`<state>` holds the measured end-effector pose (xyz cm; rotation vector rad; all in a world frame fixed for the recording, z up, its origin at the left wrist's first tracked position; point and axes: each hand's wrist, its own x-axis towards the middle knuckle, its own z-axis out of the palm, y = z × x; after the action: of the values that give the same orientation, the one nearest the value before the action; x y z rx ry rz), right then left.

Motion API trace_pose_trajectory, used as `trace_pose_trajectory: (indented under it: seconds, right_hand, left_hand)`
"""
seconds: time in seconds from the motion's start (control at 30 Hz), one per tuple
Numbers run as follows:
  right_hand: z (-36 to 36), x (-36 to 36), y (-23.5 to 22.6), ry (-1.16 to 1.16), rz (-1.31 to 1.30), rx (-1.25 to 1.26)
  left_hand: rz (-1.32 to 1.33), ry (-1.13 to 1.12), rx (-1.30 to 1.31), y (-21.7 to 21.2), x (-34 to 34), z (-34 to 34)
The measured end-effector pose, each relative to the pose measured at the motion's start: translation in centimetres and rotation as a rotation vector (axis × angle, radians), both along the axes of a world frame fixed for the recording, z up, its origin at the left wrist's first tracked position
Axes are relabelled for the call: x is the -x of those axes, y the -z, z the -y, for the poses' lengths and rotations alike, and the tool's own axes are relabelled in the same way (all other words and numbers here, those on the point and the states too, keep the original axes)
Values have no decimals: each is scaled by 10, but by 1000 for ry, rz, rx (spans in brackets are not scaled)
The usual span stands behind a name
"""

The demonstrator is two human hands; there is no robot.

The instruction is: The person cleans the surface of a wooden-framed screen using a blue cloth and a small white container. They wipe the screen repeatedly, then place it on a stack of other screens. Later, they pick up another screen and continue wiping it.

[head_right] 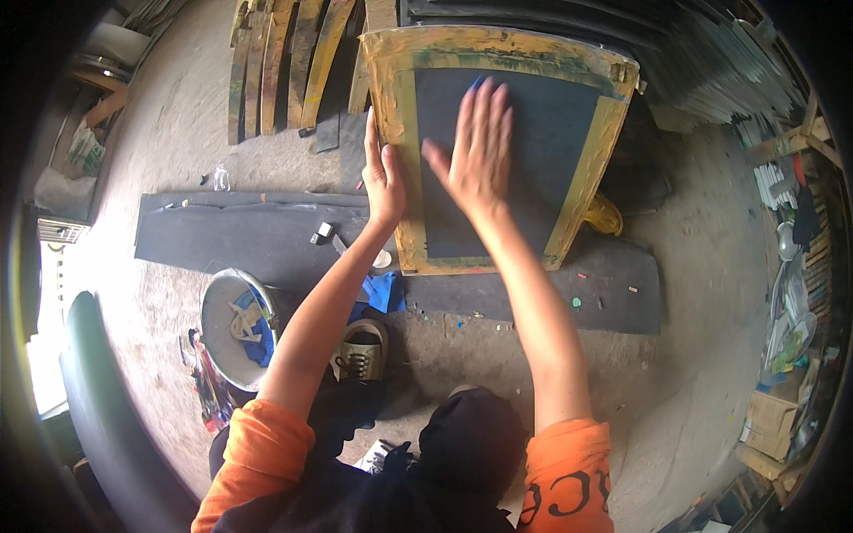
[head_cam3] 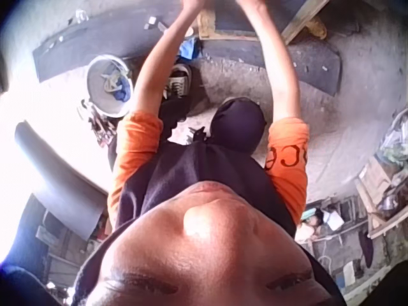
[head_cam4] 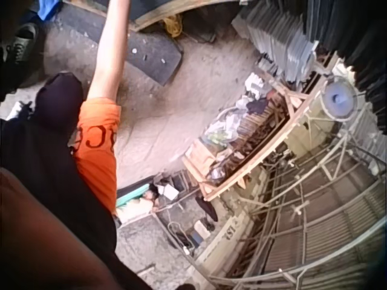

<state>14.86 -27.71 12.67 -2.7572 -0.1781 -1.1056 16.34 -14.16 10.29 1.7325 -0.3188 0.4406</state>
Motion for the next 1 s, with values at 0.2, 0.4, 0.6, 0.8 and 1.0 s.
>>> trace_pose_trajectory:
  seconds: [0.2, 0.4, 0.6, 0.8, 1.0]
  right_hand:
    - [34, 95, 104, -571, -433, 398]
    - [20, -12, -25, -154, -4, 77]
    - [-15, 77, 80, -243, -373, 99]
    - [80, 135, 129, 26, -353, 263]
    - [15, 86, 100, 235, -110, -338]
  left_hand:
    - [-86, 49, 43, 0, 3, 10]
    - [34, 30, 89, -4, 1, 9]
    - [26, 63, 126, -5, 6, 8]
    - [-63, 80, 120, -3, 7, 11]
    - [43, -9, 44, 2, 5, 13]
